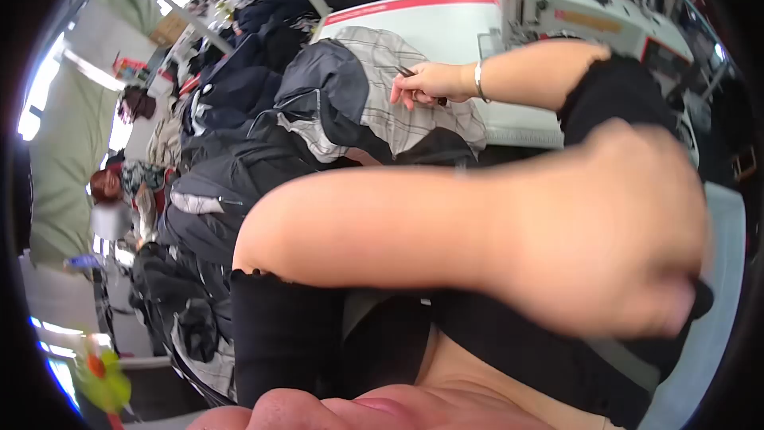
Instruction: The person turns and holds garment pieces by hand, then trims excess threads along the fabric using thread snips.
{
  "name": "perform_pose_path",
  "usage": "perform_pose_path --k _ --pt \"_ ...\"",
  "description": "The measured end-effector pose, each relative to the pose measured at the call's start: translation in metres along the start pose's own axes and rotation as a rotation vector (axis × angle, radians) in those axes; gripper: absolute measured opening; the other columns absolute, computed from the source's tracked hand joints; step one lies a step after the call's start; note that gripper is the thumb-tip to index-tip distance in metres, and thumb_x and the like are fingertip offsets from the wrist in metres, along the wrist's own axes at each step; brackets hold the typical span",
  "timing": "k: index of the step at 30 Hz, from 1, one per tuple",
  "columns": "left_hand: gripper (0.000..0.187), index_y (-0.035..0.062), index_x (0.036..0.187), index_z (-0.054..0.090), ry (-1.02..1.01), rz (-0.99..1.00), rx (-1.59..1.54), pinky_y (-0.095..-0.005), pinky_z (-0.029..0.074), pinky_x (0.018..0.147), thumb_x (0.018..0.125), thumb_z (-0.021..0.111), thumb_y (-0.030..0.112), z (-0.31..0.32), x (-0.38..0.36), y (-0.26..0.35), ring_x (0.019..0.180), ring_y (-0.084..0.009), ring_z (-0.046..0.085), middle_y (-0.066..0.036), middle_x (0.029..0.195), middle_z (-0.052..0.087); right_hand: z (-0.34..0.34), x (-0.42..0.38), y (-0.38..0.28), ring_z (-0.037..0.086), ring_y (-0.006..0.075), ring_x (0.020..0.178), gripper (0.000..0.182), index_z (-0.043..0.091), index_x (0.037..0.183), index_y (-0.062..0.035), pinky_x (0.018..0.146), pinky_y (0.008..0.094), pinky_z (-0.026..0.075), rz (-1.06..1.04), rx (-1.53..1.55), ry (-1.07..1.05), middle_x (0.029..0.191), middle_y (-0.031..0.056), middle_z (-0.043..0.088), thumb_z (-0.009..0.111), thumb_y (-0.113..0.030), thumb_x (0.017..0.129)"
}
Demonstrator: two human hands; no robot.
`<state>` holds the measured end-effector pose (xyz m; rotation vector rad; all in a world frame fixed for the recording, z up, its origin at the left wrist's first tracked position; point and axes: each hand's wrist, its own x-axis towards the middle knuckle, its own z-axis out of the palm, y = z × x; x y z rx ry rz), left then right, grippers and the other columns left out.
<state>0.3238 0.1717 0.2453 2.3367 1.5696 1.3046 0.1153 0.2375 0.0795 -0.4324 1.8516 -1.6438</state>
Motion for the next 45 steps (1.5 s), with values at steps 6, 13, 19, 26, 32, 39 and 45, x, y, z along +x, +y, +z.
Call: perform_pose_path --k 6,13,19,26,32,39,45 --pt "0.027 -0.0016 0.107 0.063 -0.185 -0.166 -0.823 -0.0473 0.040 0.095 0.091 0.053 0.017 0.001 -0.204 0.013 0.115 -0.0444 0.049 -0.020 0.117 0.058 0.055 -0.069 0.054 0.040 0.0056 0.042 0.036 0.062 0.090 0.0000 0.043 0.0197 0.032 -0.392 0.051 0.031 0.068 0.0074 0.059 0.042 -0.029 0.097" --pt "0.025 -0.0015 0.109 0.057 1.322 -1.229 -0.859 -0.0332 0.050 0.084 0.092 0.052 0.016 0.140 -0.425 -0.006 0.097 -0.0219 0.060 -0.015 0.111 0.061 0.081 -0.118 0.174 0.047 0.0044 0.058 0.027 0.063 0.098 -0.0009 0.056 0.0175 0.038 -0.006 0.105 -0.106 0.078 0.0046 0.060 0.043 -0.020 0.097" --pt "0.033 0.0148 0.120 0.058 1.140 -1.622 -0.082 -0.0248 0.043 0.081 0.087 0.055 0.012 0.102 -0.431 -0.110 0.093 -0.0142 0.056 -0.005 0.107 0.061 0.135 0.017 0.176 0.053 0.0111 0.103 0.026 0.058 0.113 -0.0002 0.091 0.0250 0.041 -0.516 -0.174 0.046 0.112 0.0054 0.060 0.050 -0.016 0.094" --pt "0.039 0.0022 0.124 0.054 0.595 -1.355 -0.501 -0.0311 0.041 0.096 0.090 0.054 0.021 0.128 -0.297 0.090 0.115 -0.0169 0.050 -0.008 0.128 0.052 0.108 -0.096 0.116 0.061 0.0138 0.083 0.022 0.067 0.090 -0.0041 0.079 0.0292 0.048 -0.634 -0.448 -0.514 0.085 0.0062 0.066 0.051 -0.019 0.091" --pt "0.036 0.0014 0.128 0.046 1.464 -0.804 -1.183 -0.0351 0.047 0.092 0.096 0.043 0.018 0.209 -0.376 0.085 0.107 -0.0229 0.057 -0.016 0.124 0.054 0.070 -0.194 0.210 0.060 0.0130 0.084 0.024 0.062 0.101 0.0060 0.080 0.0259 0.046 -0.080 0.034 0.018 0.087 0.0071 0.066 0.049 -0.014 0.094" --pt "0.024 0.0014 0.115 0.052 1.260 -1.421 -1.017 -0.0209 0.047 0.055 0.094 0.045 0.009 0.172 -0.355 0.039 0.061 -0.0090 0.056 -0.009 0.092 0.063 0.078 -0.205 0.235 0.057 0.0101 0.081 0.021 0.062 0.096 0.0042 0.078 0.0225 0.044 -0.118 0.039 0.224 0.086 0.0057 0.064 0.049 -0.012 0.094" --pt "0.014 0.0049 0.101 0.057 0.764 -1.632 -0.517 -0.0185 0.037 0.052 0.090 0.050 0.010 0.162 -0.353 -0.014 0.058 -0.0035 0.046 0.004 0.072 0.054 0.080 -0.206 0.257 0.056 0.0081 0.079 0.019 0.063 0.095 0.0030 0.076 0.0216 0.044 -0.181 0.142 0.430 0.084 0.0037 0.063 0.052 -0.013 0.093"
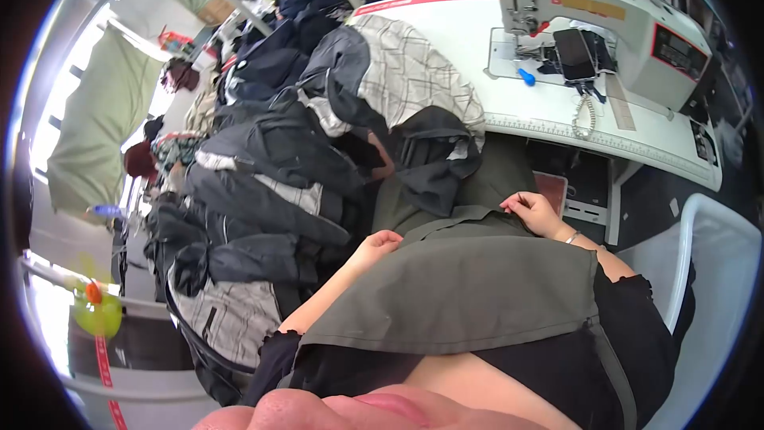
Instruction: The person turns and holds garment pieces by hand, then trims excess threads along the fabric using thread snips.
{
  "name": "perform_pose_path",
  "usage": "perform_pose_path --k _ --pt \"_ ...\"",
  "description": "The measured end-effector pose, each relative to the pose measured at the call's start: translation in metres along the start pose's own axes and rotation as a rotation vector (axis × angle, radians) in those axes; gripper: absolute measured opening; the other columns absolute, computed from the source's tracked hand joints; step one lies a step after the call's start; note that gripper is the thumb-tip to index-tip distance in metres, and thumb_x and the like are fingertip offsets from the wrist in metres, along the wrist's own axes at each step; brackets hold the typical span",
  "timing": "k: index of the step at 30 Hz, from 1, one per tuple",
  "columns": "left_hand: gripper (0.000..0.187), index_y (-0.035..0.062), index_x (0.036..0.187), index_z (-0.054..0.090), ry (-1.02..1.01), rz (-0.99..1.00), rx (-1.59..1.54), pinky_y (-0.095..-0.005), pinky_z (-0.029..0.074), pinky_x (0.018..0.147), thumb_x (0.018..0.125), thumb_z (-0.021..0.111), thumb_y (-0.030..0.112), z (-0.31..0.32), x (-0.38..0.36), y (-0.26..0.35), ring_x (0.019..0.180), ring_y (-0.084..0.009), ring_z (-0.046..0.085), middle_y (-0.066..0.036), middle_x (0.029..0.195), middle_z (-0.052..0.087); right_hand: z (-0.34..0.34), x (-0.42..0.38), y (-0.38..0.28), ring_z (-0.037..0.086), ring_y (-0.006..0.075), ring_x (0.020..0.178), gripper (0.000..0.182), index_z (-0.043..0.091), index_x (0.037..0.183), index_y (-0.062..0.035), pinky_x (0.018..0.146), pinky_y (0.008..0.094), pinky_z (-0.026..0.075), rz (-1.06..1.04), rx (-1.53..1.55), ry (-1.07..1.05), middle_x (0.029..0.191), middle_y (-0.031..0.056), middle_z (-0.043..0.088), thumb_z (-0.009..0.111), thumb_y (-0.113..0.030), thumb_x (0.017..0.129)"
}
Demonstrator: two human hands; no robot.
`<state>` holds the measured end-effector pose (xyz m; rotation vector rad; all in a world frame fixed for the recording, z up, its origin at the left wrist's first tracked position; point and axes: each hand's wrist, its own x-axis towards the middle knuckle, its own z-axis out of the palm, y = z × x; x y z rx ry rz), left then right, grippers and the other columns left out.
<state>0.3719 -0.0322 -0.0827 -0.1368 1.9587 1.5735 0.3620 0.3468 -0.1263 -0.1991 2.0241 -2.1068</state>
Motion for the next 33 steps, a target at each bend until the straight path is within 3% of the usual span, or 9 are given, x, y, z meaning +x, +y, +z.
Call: perform_pose_path --k 4,10,13,16,18,19,24,33 --pt "0.009 0.0038 0.094 0.058 -0.085 0.057 0.143 -0.0182 0.038 0.057 0.088 0.052 0.007 -0.004 0.032 0.012 0.062 -0.0029 0.046 0.005 0.071 0.053 -0.002 0.002 -0.008 0.055 0.0072 0.079 0.019 0.063 0.094 0.0019 0.075 0.0216 0.044 0.046 -0.042 0.012 0.083 0.0020 0.062 0.052 -0.013 0.093" --pt "0.011 0.0023 0.096 0.059 -0.166 0.166 0.218 -0.0183 0.041 0.060 0.088 0.052 0.005 -0.004 0.074 0.031 0.065 -0.0036 0.049 0.003 0.075 0.056 -0.006 0.007 -0.010 0.055 0.0060 0.078 0.022 0.064 0.094 0.0029 0.073 0.0212 0.044 0.075 -0.050 0.008 0.081 0.0023 0.063 0.051 -0.015 0.094" --pt "0.013 0.0000 0.099 0.058 -0.157 0.198 0.121 -0.0192 0.042 0.063 0.090 0.051 0.005 -0.007 0.092 0.028 0.067 -0.0056 0.052 0.000 0.078 0.058 -0.009 0.009 -0.005 0.055 0.0064 0.079 0.022 0.064 0.095 0.0025 0.073 0.0216 0.043 0.117 -0.052 0.045 0.082 0.0027 0.063 0.051 -0.015 0.094" --pt "0.014 -0.0010 0.101 0.057 -0.137 0.188 0.042 -0.0196 0.043 0.064 0.091 0.050 0.005 -0.007 0.106 0.012 0.069 -0.0060 0.053 0.000 0.078 0.058 -0.009 0.011 -0.009 0.052 0.0042 0.069 0.021 0.063 0.095 0.0015 0.064 0.0201 0.042 0.097 -0.024 0.051 0.079 0.0012 0.063 0.051 -0.015 0.094" --pt "0.014 -0.0017 0.101 0.057 -0.124 0.193 0.022 -0.0197 0.043 0.065 0.091 0.049 0.004 -0.008 0.110 -0.002 0.069 -0.0059 0.053 -0.001 0.078 0.059 -0.007 0.014 -0.017 0.045 0.0016 0.057 0.020 0.063 0.094 0.0004 0.052 0.0183 0.036 0.256 -0.019 0.104 0.075 -0.0007 0.063 0.050 -0.015 0.094" --pt "0.014 -0.0017 0.102 0.057 -0.121 0.197 -0.018 -0.0198 0.043 0.065 0.092 0.049 0.005 -0.007 0.112 -0.008 0.069 -0.0060 0.053 -0.001 0.078 0.059 -0.005 0.017 -0.016 0.038 0.0002 0.050 0.019 0.063 0.093 -0.0007 0.046 0.0177 0.029 0.239 0.020 0.118 0.071 -0.0021 0.062 0.050 -0.015 0.094" --pt "0.015 0.0019 0.105 0.057 -0.166 0.145 -0.249 -0.0177 0.041 0.065 0.093 0.051 0.009 -0.024 0.123 -0.029 0.071 -0.0043 0.052 0.000 0.081 0.060 0.001 0.029 -0.012 0.038 0.0001 0.050 0.018 0.063 0.093 -0.0012 0.045 0.0173 0.029 0.303 0.027 0.137 0.072 -0.0014 0.063 0.050 -0.014 0.094" --pt "0.015 0.0031 0.105 0.057 -0.097 0.141 -0.338 -0.0172 0.040 0.064 0.093 0.052 0.010 -0.054 0.125 -0.047 0.069 -0.0038 0.051 0.001 0.081 0.060 0.013 0.073 -0.029 0.037 0.0010 0.049 0.018 0.062 0.091 -0.0002 0.044 0.0179 0.029 0.375 0.066 0.082 0.073 0.0016 0.063 0.050 -0.013 0.093"
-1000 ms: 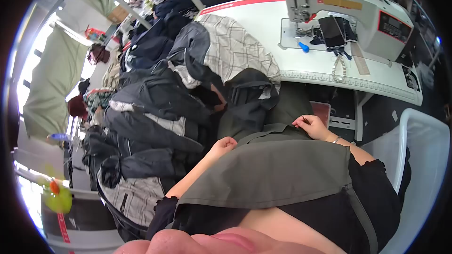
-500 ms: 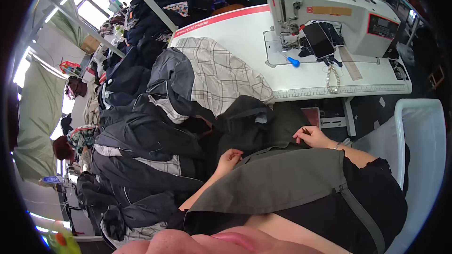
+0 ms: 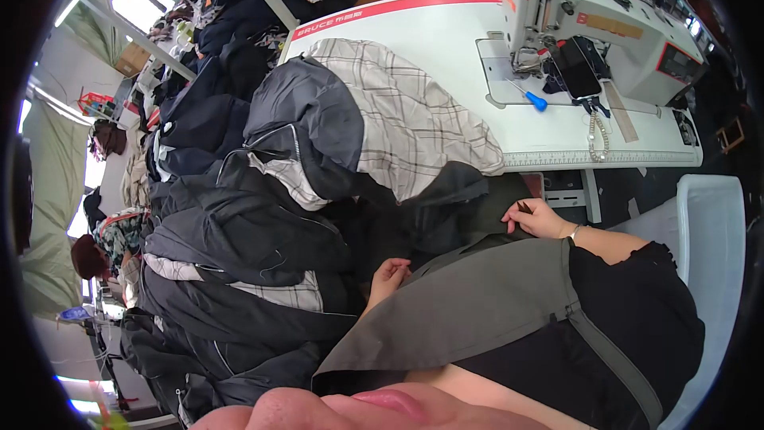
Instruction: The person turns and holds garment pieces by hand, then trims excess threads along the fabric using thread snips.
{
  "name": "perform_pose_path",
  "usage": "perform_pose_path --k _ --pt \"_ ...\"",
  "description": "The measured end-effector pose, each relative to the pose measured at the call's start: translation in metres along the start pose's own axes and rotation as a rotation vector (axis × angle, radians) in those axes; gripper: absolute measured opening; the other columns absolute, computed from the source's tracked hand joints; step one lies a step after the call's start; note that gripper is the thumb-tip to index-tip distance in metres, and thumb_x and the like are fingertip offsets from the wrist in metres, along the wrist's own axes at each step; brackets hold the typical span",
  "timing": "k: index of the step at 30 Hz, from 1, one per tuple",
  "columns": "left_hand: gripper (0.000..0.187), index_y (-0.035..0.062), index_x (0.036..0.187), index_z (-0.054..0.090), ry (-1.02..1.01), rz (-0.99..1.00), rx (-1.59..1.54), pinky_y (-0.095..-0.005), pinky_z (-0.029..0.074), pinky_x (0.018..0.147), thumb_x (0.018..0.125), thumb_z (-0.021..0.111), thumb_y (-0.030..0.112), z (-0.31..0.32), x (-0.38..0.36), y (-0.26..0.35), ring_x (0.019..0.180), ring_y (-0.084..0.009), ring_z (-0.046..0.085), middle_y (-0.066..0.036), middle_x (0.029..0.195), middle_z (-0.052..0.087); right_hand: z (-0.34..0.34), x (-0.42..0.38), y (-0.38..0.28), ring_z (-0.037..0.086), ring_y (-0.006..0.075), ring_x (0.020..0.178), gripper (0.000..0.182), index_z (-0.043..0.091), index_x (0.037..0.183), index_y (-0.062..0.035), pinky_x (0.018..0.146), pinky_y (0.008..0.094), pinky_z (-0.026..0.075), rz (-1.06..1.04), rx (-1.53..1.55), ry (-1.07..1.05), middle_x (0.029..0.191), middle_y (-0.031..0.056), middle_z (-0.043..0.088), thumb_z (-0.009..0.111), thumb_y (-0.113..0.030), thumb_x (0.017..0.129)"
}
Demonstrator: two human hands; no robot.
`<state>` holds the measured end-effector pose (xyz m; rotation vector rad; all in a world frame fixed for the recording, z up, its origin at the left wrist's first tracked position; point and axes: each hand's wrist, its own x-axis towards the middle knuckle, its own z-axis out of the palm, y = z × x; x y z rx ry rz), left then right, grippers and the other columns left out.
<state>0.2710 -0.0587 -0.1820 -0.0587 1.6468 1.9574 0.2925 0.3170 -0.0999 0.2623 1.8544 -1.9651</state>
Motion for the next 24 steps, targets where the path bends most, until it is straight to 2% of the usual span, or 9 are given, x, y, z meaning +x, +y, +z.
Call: perform_pose_path --k 9,14,24 --pt "0.014 0.0031 0.105 0.057 -0.005 0.016 -0.050 -0.0181 0.042 0.065 0.093 0.051 0.009 -0.002 0.000 -0.002 0.070 -0.0053 0.052 0.000 0.081 0.060 -0.003 0.012 -0.009 0.038 0.0027 0.045 0.019 0.061 0.091 0.0004 0.042 0.0186 0.030 0.025 -0.075 -0.063 0.071 0.0051 0.063 0.050 -0.015 0.094" --pt "0.014 0.0031 0.104 0.056 -0.064 0.024 -0.064 -0.0183 0.042 0.065 0.093 0.050 0.010 0.014 0.007 0.000 0.069 -0.0057 0.052 -0.001 0.081 0.060 -0.016 -0.008 0.002 0.037 0.0039 0.042 0.019 0.060 0.092 0.0018 0.040 0.0186 0.029 0.032 -0.047 -0.002 0.070 0.0083 0.063 0.049 -0.013 0.093" --pt "0.017 0.0016 0.107 0.055 -0.132 -0.013 0.058 -0.0192 0.043 0.065 0.091 0.048 0.004 0.040 0.033 0.001 0.069 -0.0063 0.053 -0.002 0.084 0.058 -0.040 -0.037 0.026 0.042 0.0022 0.050 0.018 0.062 0.092 -0.0010 0.046 0.0177 0.033 -0.049 -0.061 0.071 0.071 0.0023 0.062 0.052 -0.016 0.093"
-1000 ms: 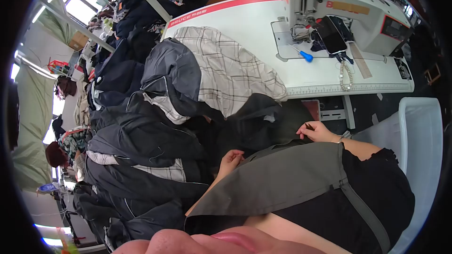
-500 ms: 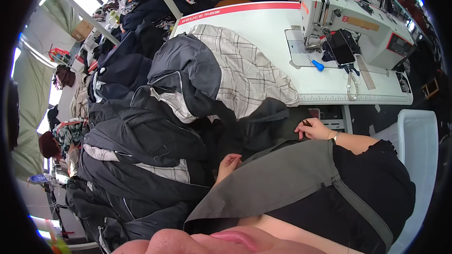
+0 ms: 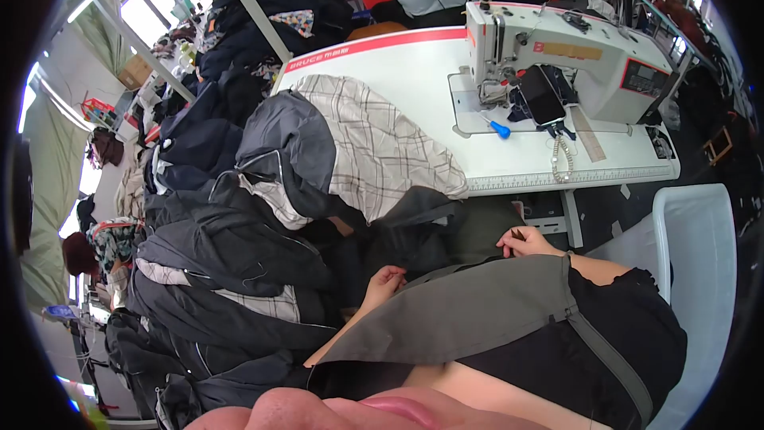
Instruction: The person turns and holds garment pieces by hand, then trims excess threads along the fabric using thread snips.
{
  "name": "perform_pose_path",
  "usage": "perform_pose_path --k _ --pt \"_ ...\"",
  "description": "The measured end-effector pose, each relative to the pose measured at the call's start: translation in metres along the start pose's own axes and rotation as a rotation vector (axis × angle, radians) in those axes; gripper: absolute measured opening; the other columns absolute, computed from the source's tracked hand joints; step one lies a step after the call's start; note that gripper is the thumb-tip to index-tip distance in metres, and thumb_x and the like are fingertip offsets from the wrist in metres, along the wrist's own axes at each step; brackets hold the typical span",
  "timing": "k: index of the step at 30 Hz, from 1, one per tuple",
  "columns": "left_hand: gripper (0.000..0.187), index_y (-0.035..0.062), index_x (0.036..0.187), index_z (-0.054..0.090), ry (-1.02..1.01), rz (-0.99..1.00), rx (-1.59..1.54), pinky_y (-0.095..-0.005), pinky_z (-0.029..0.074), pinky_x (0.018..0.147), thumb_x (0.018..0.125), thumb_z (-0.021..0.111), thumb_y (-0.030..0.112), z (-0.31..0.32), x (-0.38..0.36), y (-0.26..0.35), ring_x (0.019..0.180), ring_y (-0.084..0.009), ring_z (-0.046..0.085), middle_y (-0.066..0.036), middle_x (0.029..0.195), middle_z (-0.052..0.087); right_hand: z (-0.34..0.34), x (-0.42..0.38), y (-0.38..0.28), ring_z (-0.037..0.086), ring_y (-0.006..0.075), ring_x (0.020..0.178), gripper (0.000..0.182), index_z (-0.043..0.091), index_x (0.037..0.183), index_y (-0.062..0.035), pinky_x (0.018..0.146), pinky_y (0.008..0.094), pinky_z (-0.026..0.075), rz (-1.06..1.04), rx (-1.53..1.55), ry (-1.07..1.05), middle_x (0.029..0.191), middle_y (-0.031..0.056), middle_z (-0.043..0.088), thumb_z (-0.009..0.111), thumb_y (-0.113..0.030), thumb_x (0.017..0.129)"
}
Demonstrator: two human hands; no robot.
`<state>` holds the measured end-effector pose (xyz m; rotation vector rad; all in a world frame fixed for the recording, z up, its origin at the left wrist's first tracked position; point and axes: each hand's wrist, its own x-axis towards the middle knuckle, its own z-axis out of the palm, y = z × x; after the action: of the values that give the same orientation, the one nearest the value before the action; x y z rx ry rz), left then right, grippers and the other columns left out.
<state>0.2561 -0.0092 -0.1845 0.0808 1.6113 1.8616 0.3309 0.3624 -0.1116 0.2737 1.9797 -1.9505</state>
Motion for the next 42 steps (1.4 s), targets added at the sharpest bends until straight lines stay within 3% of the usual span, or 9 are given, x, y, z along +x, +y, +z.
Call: perform_pose_path --k 5,8,11,14,17,23,35,39,42 --pt "0.036 0.0003 0.117 0.044 0.149 0.287 0.199 -0.0218 0.044 0.071 0.084 0.058 0.001 0.007 0.011 0.028 0.076 -0.0081 0.052 -0.005 0.094 0.053 0.003 -0.007 -0.024 0.048 0.0023 0.059 0.018 0.064 0.095 -0.0023 0.052 0.0186 0.037 -0.066 -0.111 -0.002 0.073 -0.0002 0.062 0.053 -0.017 0.093" --pt "0.047 -0.0013 0.117 0.044 0.317 0.541 0.446 -0.0260 0.045 0.076 0.079 0.068 0.013 0.013 0.011 0.068 0.089 -0.0135 0.051 -0.010 0.102 0.052 0.022 0.002 -0.081 0.052 0.0040 0.064 0.019 0.065 0.092 -0.0022 0.058 0.0200 0.041 -0.067 -0.071 -0.246 0.074 0.0006 0.062 0.054 -0.017 0.092" --pt "0.045 -0.0018 0.112 0.049 0.133 0.455 0.619 -0.0269 0.045 0.074 0.078 0.071 0.018 0.018 0.015 0.096 0.086 -0.0153 0.052 -0.011 0.100 0.053 0.056 0.041 -0.121 0.058 0.0138 0.074 0.013 0.065 0.090 -0.0028 0.067 0.0251 0.045 -0.788 -0.404 -0.449 0.082 0.0057 0.062 0.058 -0.014 0.089" --pt "0.030 -0.0006 0.102 0.053 0.159 0.380 0.661 -0.0242 0.044 0.065 0.082 0.067 0.017 0.037 0.014 0.108 0.076 -0.0109 0.051 -0.006 0.087 0.054 0.099 0.070 -0.135 0.055 0.0160 0.077 0.011 0.064 0.091 -0.0034 0.065 0.0267 0.043 -0.942 -0.384 -0.441 0.087 0.0063 0.059 0.058 -0.011 0.088" --pt "0.020 0.0002 0.097 0.052 0.196 0.229 0.689 -0.0216 0.040 0.064 0.085 0.062 0.013 0.046 0.007 0.111 0.075 -0.0077 0.049 -0.001 0.085 0.054 0.127 0.074 -0.121 0.050 0.0120 0.072 0.010 0.065 0.091 -0.0034 0.062 0.0244 0.039 -0.876 -0.205 -0.407 0.085 0.0041 0.057 0.058 -0.010 0.087" --pt "0.014 0.0023 0.101 0.055 0.231 0.251 0.092 -0.0170 0.038 0.063 0.089 0.059 0.007 0.040 0.001 0.098 0.070 -0.0033 0.048 0.004 0.082 0.054 0.129 0.082 -0.096 0.041 0.0069 0.064 0.015 0.065 0.096 -0.0075 0.060 0.0208 0.037 -0.888 -0.130 -0.185 0.097 0.0029 0.051 0.061 -0.004 0.083" --pt "0.020 -0.0019 0.075 0.051 0.284 0.245 0.597 -0.0297 0.040 0.053 0.080 0.059 0.015 0.031 0.046 0.105 0.062 -0.0126 0.049 -0.006 0.065 0.053 0.142 0.069 -0.090 0.039 0.0045 0.059 0.020 0.063 0.101 -0.0093 0.057 0.0189 0.036 -0.726 -0.129 -0.315 0.110 0.0018 0.048 0.060 -0.004 0.082" --pt "0.015 0.0075 0.073 0.050 0.309 0.257 0.106 -0.0209 0.030 0.045 0.087 0.054 0.013 0.052 0.003 0.134 0.054 -0.0040 0.040 0.003 0.064 0.047 0.131 0.063 -0.101 0.039 0.0051 0.060 0.017 0.064 0.098 -0.0060 0.057 0.0198 0.035 -0.758 -0.214 -0.282 0.103 0.0033 0.053 0.058 -0.001 0.083" --pt "0.008 0.0028 0.092 0.057 0.374 0.528 -0.243 -0.0221 0.046 0.060 0.084 0.057 0.007 0.041 -0.042 0.148 0.070 -0.0073 0.055 0.001 0.082 0.057 0.124 0.059 -0.108 0.042 0.0065 0.063 0.014 0.064 0.096 -0.0048 0.057 0.0206 0.036 -0.762 -0.178 -0.299 0.097 0.0033 0.056 0.058 -0.002 0.084"
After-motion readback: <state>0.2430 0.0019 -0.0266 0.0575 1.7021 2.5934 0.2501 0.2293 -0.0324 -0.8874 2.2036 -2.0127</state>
